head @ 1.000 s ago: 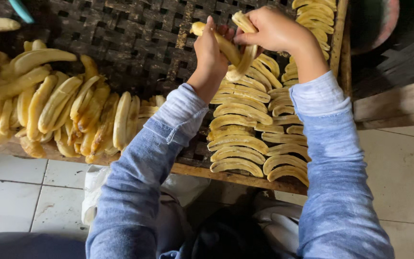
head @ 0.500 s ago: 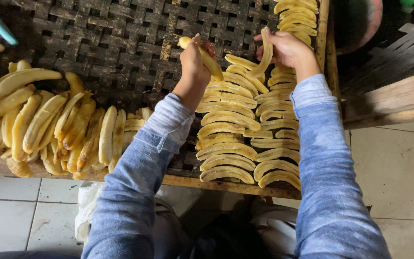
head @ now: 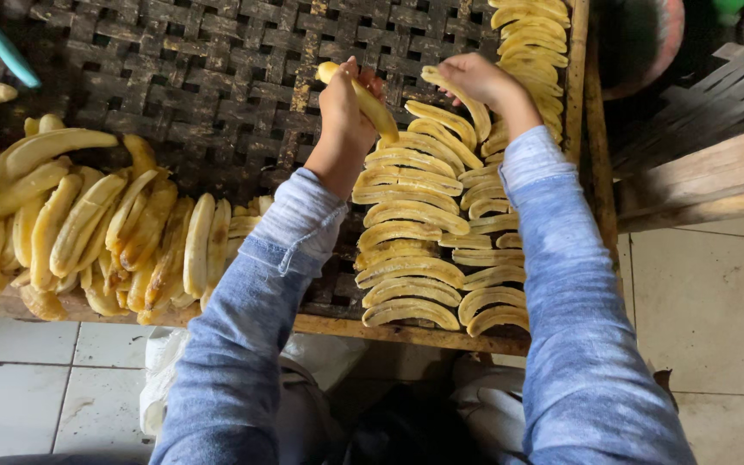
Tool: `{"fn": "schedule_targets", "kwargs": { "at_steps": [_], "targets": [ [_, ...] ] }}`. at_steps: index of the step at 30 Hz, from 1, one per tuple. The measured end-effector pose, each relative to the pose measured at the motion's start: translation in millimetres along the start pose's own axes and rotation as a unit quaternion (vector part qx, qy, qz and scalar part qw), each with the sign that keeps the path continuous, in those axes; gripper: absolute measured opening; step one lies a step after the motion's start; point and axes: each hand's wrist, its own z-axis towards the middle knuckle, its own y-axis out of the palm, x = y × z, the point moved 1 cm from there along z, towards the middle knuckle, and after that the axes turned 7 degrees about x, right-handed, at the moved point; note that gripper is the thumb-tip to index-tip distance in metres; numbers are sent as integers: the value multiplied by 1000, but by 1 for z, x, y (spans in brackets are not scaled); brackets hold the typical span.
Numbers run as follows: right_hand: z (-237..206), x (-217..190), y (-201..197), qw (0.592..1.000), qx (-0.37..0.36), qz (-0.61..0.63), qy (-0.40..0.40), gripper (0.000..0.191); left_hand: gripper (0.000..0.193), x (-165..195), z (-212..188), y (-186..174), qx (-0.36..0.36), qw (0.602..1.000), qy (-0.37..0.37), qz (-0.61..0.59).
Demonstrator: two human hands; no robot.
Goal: The person sits on the floor in front of a woven bamboo drying tray and arranges peeled banana halves one at a time, picking them from a pile on the left side of the tray and placing them in neat rows on the empty right side, turning some pieces over by hand as they are laid out.
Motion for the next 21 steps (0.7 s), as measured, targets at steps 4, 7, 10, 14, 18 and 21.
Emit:
{"fn": "schedule_targets", "kwargs": {
  "at_steps": [4, 7, 10, 14, 18, 21],
  "targets": [
    [2, -2, 10, 993, -10, -14, -117, 27, 12, 7, 2, 0, -36, 999, 20, -18],
    [-1, -1, 13, 990, -7, -11, -142, 20, 13, 7, 5, -2, -37, 999, 21, -5],
    [-5, -2, 16, 988, 25, -64, -138, 15, 14, 7, 7, -3, -5, 1000, 9, 1],
    [-8, -4, 18, 982, 79, -116, -125, 13, 22, 9, 5, -4, -27, 999, 13, 18],
    [-9, -11, 5, 948, 185, -104, -236, 17, 43, 8, 7, -3, -5, 1000, -22, -9],
    [-13, -23, -12, 956, 143, -9, -254, 16, 53, 3, 10, -1, -15, 999, -18, -38]
  ]
}}
